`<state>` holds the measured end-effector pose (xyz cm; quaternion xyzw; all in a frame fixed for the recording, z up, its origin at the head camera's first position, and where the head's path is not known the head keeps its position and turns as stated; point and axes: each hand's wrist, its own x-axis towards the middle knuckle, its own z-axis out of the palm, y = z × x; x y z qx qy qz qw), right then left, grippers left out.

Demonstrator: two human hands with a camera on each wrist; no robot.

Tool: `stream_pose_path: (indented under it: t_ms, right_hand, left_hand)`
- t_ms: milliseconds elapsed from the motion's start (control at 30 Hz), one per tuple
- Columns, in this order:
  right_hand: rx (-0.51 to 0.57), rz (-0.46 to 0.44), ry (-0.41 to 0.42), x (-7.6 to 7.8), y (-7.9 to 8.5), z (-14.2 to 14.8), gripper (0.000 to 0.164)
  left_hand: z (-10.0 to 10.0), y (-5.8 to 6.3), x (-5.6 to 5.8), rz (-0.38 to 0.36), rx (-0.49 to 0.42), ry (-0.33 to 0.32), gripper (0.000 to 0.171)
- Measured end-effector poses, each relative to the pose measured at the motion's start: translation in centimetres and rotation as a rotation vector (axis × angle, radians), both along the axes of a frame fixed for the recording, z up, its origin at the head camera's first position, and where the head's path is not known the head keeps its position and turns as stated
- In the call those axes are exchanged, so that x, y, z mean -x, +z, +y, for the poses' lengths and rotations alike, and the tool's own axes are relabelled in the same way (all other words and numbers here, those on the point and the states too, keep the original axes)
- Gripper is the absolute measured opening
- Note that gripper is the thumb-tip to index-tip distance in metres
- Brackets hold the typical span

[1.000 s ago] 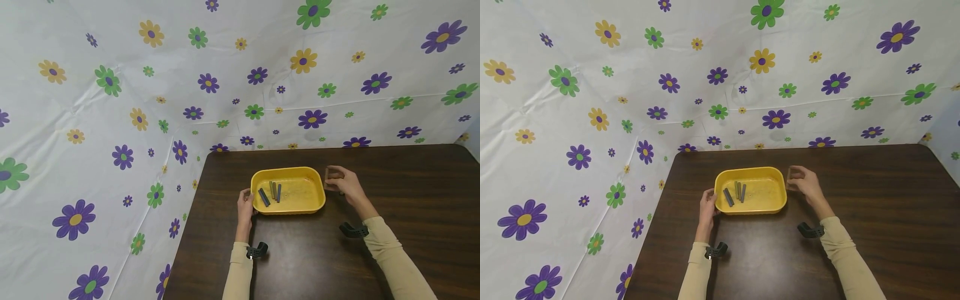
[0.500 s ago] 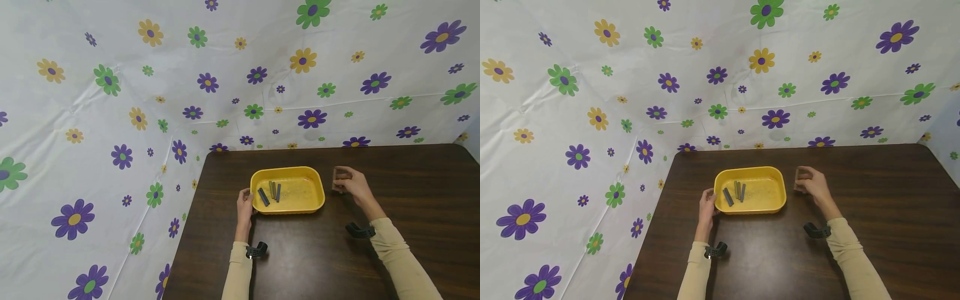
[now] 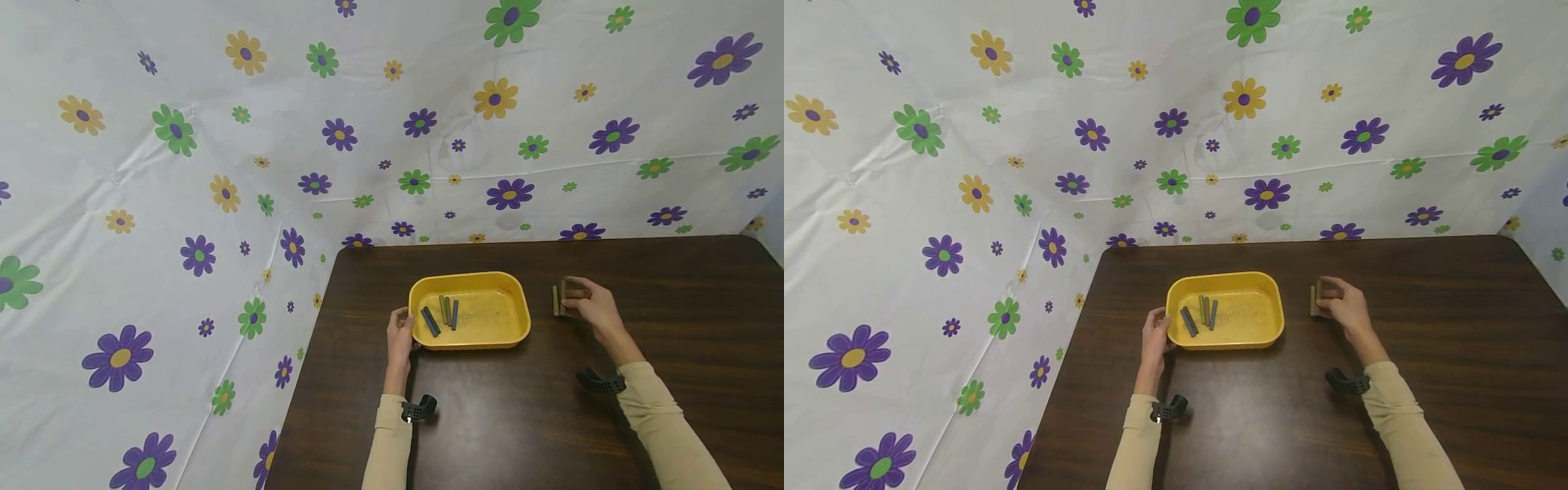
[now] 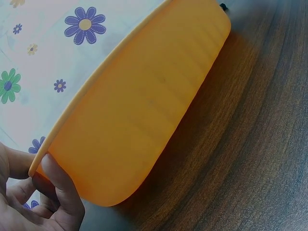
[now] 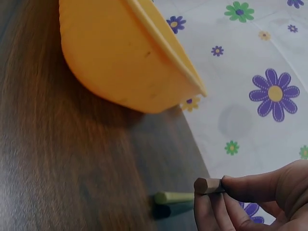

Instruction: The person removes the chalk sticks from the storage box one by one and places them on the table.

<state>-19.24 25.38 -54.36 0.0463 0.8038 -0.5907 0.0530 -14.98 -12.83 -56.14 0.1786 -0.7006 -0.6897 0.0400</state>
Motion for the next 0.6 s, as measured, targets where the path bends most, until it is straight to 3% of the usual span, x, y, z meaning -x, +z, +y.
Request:
stream_pose_path:
  t_ms: [367, 600]
  right_hand:
    - [-0.046, -0.032, -0.028, 0.2, -1.6, 0.9, 0.059]
    - [-0.148, -0.026, -0.058, 0.4, -2.3, 1.1, 0.059]
  left_hand:
    - [-0.2, -0.1, 0.0, -0.005, -0.020, -0.005, 0.030]
    - [-0.1, -0.4, 0.1, -0.004, -0.010, 0.002, 0.032]
